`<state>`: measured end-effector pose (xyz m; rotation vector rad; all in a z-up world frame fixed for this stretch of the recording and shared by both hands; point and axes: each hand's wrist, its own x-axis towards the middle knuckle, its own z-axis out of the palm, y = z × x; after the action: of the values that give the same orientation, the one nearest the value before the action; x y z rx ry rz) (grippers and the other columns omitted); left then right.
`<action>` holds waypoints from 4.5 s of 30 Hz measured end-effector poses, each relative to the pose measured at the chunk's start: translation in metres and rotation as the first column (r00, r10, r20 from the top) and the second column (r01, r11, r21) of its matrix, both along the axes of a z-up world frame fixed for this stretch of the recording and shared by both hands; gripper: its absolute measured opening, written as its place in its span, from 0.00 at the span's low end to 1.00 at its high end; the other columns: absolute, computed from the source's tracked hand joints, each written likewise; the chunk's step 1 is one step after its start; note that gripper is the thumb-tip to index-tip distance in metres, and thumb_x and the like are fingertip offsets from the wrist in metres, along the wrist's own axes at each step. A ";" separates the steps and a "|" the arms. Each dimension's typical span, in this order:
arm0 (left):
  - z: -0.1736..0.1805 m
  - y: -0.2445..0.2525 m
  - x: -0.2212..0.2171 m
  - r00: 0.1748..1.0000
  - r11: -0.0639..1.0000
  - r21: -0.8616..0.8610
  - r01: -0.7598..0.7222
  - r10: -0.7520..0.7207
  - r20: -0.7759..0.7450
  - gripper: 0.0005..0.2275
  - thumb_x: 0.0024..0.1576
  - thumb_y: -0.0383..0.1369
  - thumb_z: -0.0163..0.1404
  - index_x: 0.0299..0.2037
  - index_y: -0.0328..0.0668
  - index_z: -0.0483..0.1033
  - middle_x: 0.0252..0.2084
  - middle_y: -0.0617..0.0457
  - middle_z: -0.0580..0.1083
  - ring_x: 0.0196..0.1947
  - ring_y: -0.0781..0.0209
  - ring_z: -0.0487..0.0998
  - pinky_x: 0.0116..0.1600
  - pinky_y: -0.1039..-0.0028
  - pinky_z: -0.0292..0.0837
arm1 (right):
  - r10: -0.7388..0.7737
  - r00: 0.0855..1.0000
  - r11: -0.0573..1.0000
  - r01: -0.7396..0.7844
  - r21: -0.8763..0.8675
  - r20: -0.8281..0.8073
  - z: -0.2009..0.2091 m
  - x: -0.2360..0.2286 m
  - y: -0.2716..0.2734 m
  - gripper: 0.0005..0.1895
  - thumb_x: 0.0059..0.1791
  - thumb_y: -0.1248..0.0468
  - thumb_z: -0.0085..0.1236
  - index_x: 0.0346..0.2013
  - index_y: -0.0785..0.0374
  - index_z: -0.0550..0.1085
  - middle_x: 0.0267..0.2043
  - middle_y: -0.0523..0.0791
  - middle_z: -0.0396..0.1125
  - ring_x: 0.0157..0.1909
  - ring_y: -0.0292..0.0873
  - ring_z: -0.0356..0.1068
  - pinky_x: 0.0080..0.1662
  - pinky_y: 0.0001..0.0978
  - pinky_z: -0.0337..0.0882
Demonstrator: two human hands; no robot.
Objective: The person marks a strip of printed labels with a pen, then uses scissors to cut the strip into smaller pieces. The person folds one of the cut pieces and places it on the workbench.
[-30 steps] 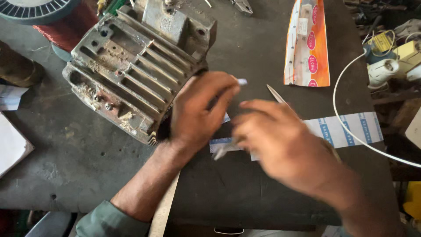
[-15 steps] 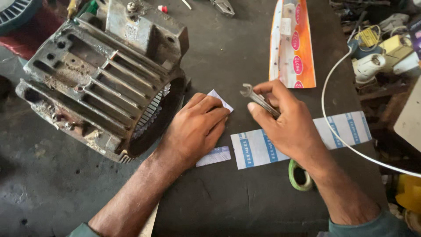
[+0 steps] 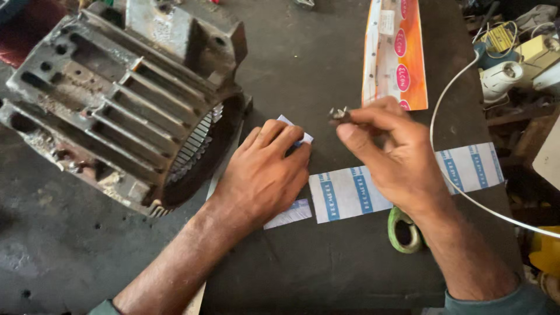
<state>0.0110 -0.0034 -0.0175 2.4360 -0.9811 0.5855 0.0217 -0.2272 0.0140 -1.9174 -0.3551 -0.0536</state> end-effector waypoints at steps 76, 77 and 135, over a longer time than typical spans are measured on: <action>0.004 -0.004 -0.002 0.999 0.997 -0.078 -0.006 0.003 -0.047 0.16 0.50 0.32 0.53 0.47 0.34 0.78 0.52 0.43 0.72 0.57 0.45 0.69 0.59 0.56 0.62 | -0.172 0.984 0.937 0.151 -0.314 -0.038 0.005 0.000 0.013 0.13 0.49 0.60 0.59 0.45 0.61 0.75 0.24 0.44 0.76 0.25 0.34 0.75 0.30 0.33 0.71; 0.005 -0.002 -0.004 0.997 0.996 -0.083 -0.013 0.007 -0.072 0.15 0.50 0.32 0.53 0.47 0.35 0.79 0.51 0.43 0.72 0.57 0.45 0.68 0.59 0.55 0.62 | -0.184 0.982 0.924 0.155 -0.351 -0.050 0.006 -0.002 0.015 0.13 0.48 0.59 0.59 0.45 0.60 0.74 0.23 0.46 0.74 0.23 0.36 0.72 0.29 0.34 0.70; 0.002 0.001 -0.008 0.973 0.980 -0.149 -0.135 0.102 -0.209 0.19 0.55 0.25 0.49 0.58 0.33 0.72 0.52 0.46 0.76 0.58 0.49 0.73 0.62 0.56 0.64 | 0.001 0.955 0.926 -0.112 -0.360 -0.296 -0.002 0.003 0.008 0.07 0.50 0.65 0.65 0.38 0.67 0.81 0.26 0.46 0.77 0.29 0.30 0.68 0.29 0.23 0.64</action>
<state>0.0034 -0.0021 -0.0158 2.3645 -0.6827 0.4304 0.0243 -0.2193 0.0122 -2.2518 -0.2315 0.3576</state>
